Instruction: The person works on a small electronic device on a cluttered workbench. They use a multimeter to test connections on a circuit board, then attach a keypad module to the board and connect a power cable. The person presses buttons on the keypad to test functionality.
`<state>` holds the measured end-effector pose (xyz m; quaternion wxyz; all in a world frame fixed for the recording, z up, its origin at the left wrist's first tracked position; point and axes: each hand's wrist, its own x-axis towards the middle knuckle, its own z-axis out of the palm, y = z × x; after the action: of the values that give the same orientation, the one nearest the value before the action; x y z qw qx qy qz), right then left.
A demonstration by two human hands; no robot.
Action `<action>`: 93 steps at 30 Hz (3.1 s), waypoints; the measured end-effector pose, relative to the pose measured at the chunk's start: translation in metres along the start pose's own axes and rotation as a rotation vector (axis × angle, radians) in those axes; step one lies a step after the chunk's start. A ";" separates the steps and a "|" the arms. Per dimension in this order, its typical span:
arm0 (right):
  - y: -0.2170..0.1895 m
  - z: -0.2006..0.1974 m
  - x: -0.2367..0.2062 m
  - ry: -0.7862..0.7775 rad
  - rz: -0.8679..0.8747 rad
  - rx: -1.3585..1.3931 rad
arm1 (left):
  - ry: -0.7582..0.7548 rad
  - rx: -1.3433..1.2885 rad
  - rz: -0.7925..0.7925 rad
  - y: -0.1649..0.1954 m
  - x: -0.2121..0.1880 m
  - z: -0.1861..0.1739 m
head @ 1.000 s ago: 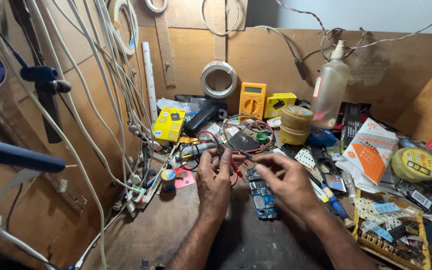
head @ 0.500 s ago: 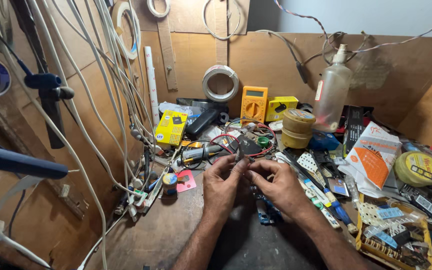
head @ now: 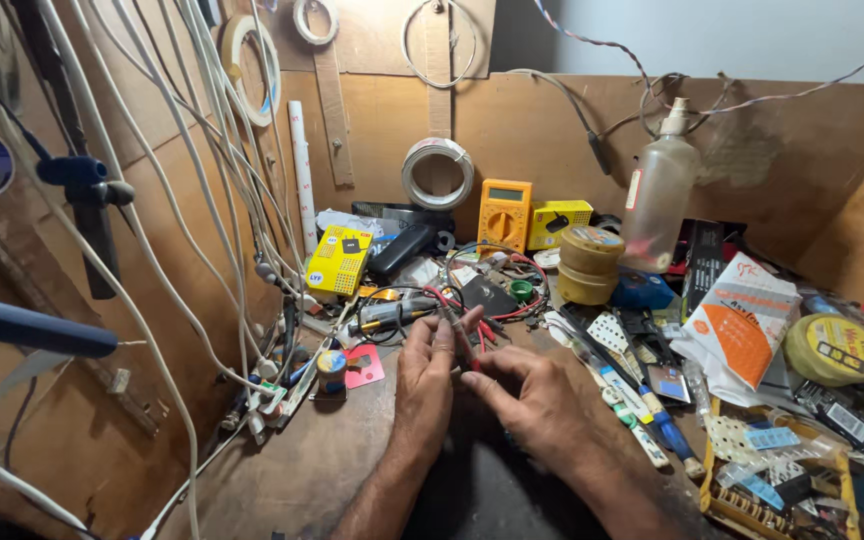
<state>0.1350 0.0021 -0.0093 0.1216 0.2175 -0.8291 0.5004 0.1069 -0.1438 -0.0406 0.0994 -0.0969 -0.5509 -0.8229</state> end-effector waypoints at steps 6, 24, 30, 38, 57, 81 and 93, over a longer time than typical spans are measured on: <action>-0.004 0.000 -0.004 0.165 0.006 -0.097 | 0.145 0.706 0.007 0.040 -0.013 0.015; 0.006 -0.013 0.003 0.219 -0.232 -0.537 | -0.796 1.800 1.043 0.048 0.179 0.039; 0.013 -0.014 0.013 0.229 -0.254 -0.557 | -0.873 1.883 1.227 0.033 0.195 0.045; 0.017 -0.016 0.022 0.227 -0.240 -0.519 | -0.871 1.755 1.267 0.020 0.208 0.050; 0.022 -0.015 0.023 0.249 -0.227 -0.469 | -0.844 1.831 1.216 0.009 0.217 0.067; 0.026 -0.027 0.023 0.235 -0.050 -0.454 | 0.217 0.713 0.018 -0.018 0.197 0.072; 0.022 -0.026 0.021 0.311 -0.089 -0.276 | 0.185 0.250 0.058 0.042 0.021 0.027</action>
<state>0.1056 0.0287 -0.0053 0.2988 0.1554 -0.8505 0.4040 0.0990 -0.1359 0.0125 0.1847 -0.0233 -0.6344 -0.7503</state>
